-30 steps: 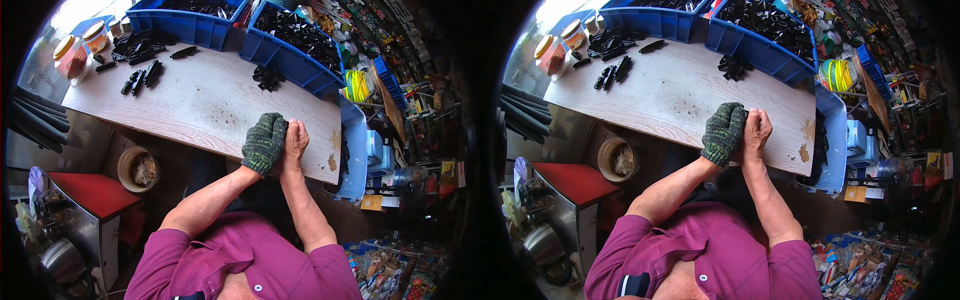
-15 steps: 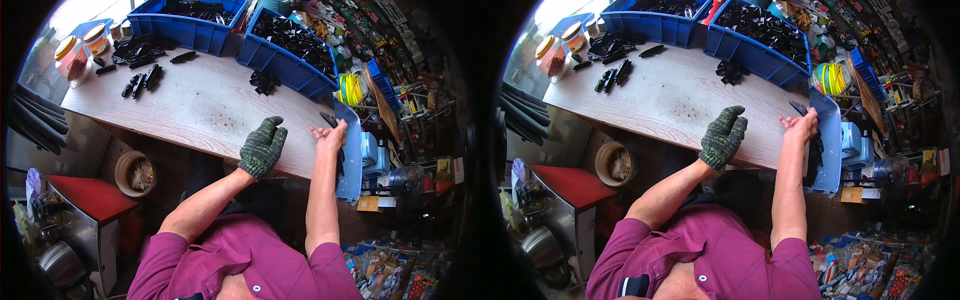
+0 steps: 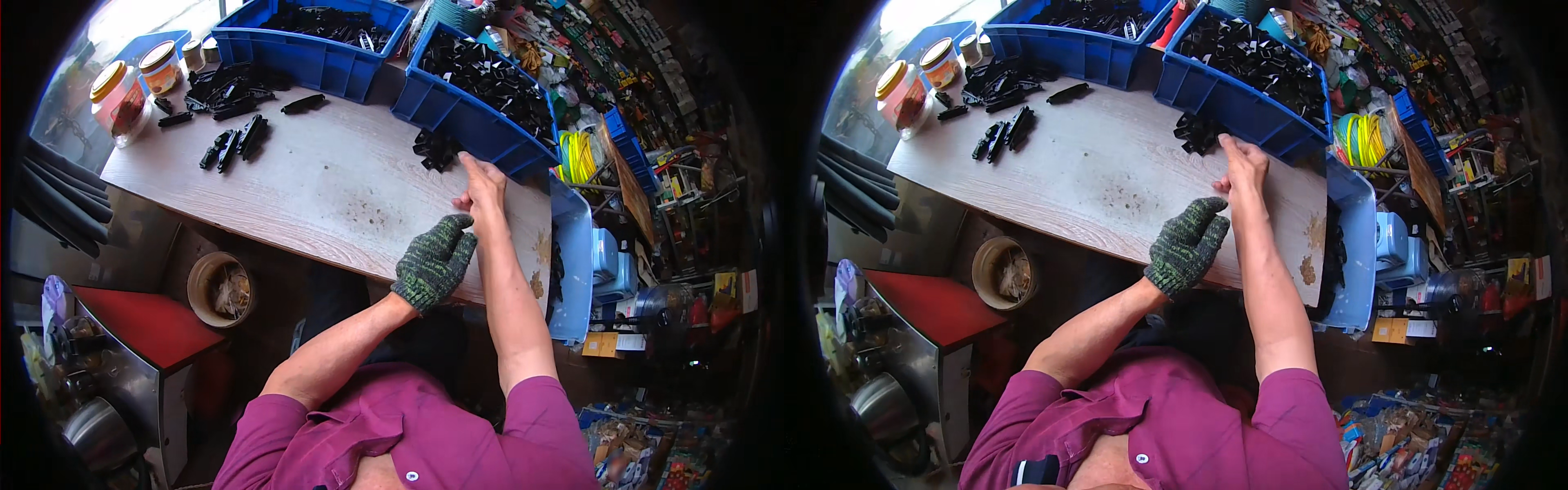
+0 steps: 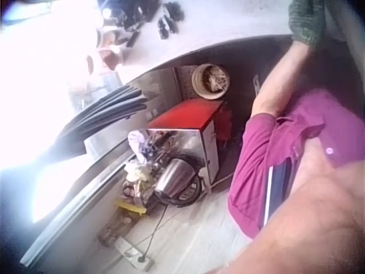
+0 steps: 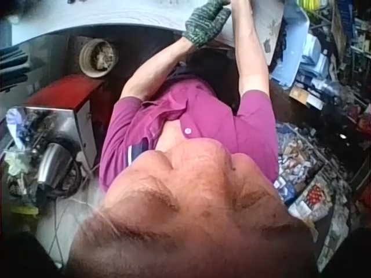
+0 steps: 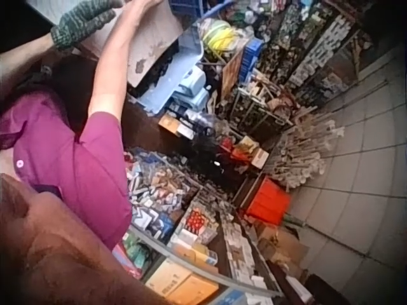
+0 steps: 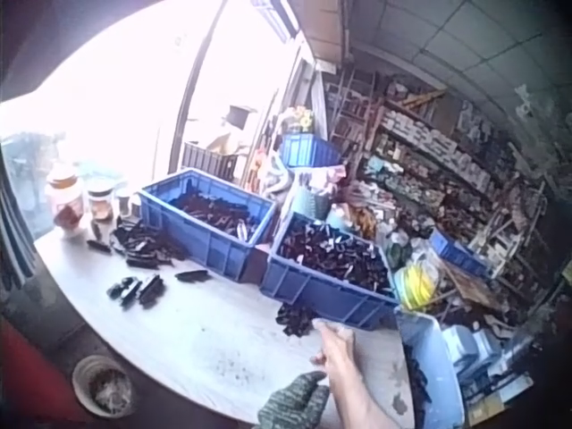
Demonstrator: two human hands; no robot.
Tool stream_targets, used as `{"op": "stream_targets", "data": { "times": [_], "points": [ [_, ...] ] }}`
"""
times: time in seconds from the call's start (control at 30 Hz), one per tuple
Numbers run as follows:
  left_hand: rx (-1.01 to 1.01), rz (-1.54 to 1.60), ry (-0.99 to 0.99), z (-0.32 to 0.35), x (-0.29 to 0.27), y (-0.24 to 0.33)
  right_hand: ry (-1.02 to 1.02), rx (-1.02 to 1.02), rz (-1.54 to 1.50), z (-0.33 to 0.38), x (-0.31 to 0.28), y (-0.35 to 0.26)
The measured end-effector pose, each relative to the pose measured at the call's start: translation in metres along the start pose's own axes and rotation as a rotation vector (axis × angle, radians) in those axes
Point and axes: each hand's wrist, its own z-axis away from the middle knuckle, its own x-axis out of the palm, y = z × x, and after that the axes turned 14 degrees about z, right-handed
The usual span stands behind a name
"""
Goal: Picking up small black plastic components from a blue bin, inspecting them, and placing them into another container.
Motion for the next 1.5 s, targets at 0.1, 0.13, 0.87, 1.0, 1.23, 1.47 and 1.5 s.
{"op": "stream_targets", "data": {
  "times": [0.1,0.13,0.87,1.0,1.23,1.47,1.5],
  "points": [
    [-0.032,0.020,-0.018,0.001,-0.001,0.005,-0.036,-0.106,0.112,-0.004,0.013,-0.010],
    [-0.056,0.046,-0.032,0.000,-0.001,0.006,-0.038,-0.106,0.112,-0.005,0.015,-0.012],
    [-0.066,-0.404,-0.102,-0.041,-0.024,-0.006,-0.143,-0.246,-0.357,0.047,-0.005,0.046],
    [0.038,-0.420,-0.049,-0.038,-0.022,-0.005,-0.148,-0.242,-0.376,0.054,-0.007,0.045],
    [0.107,-0.460,-0.046,-0.039,-0.046,0.003,-0.296,-0.162,-0.136,0.076,-0.008,0.024],
    [0.241,-0.821,0.041,-0.072,-0.108,0.023,-0.258,-0.117,-0.309,0.083,0.003,0.038],
    [0.226,-0.915,0.076,-0.086,-0.124,0.020,-0.244,-0.041,-0.351,0.091,0.004,0.034]
  ]
}}
